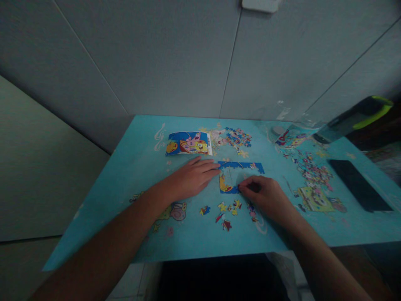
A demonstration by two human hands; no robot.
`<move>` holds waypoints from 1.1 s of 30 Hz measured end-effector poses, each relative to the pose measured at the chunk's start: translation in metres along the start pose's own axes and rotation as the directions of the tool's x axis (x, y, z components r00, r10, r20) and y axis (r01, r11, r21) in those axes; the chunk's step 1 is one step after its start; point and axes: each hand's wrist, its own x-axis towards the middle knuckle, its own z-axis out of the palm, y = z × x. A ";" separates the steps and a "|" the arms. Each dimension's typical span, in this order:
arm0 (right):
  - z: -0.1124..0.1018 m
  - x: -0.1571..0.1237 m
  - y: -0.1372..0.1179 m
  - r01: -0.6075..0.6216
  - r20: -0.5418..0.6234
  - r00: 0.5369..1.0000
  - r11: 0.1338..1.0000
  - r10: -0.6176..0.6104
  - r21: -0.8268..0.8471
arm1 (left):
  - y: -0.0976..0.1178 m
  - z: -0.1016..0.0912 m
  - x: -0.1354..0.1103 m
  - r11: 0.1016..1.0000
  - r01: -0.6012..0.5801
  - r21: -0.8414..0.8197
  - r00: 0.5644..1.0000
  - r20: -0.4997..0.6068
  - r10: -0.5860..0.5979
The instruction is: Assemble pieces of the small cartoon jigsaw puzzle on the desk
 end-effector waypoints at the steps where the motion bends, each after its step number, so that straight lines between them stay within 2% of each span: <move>1: 0.000 0.000 0.000 0.004 0.000 1.000 1.000 -0.004 -0.008 | 0.000 0.000 0.000 1.000 0.002 0.000 1.000 0.002 -0.002; 13: 0.000 -0.002 -0.001 0.032 0.015 0.999 0.999 -0.032 -0.031 | -0.001 0.000 0.000 1.000 -0.002 0.003 1.000 0.008 0.002; 15: -0.001 -0.002 0.000 0.039 -0.044 0.998 0.999 -0.040 -0.026 | -0.001 0.000 -0.001 1.000 0.001 0.010 1.000 0.013 -0.001; 19: -0.005 -0.003 0.001 0.047 -0.272 0.961 0.998 -0.053 -0.030 | 0.000 -0.001 -0.001 1.000 0.011 0.021 1.000 0.026 -0.011; 23: -0.004 -0.003 0.000 0.089 -0.364 0.925 0.994 -0.108 -0.067 | 0.001 -0.001 0.000 1.000 0.014 0.024 0.999 0.038 -0.015; 29: 0.001 -0.002 0.000 0.171 -0.352 0.917 0.982 -0.188 -0.079 | 0.001 -0.003 0.000 0.999 0.011 0.039 0.999 0.047 -0.012; 31: 0.005 -0.004 -0.003 0.230 -0.314 0.919 0.971 -0.237 -0.062 | 0.001 -0.003 0.000 0.999 0.004 0.043 0.999 0.041 -0.006; 33: 0.012 -0.009 -0.010 0.314 -0.224 0.923 0.949 -0.311 -0.022 | 0.001 -0.002 0.000 0.999 0.004 0.046 0.999 0.039 -0.006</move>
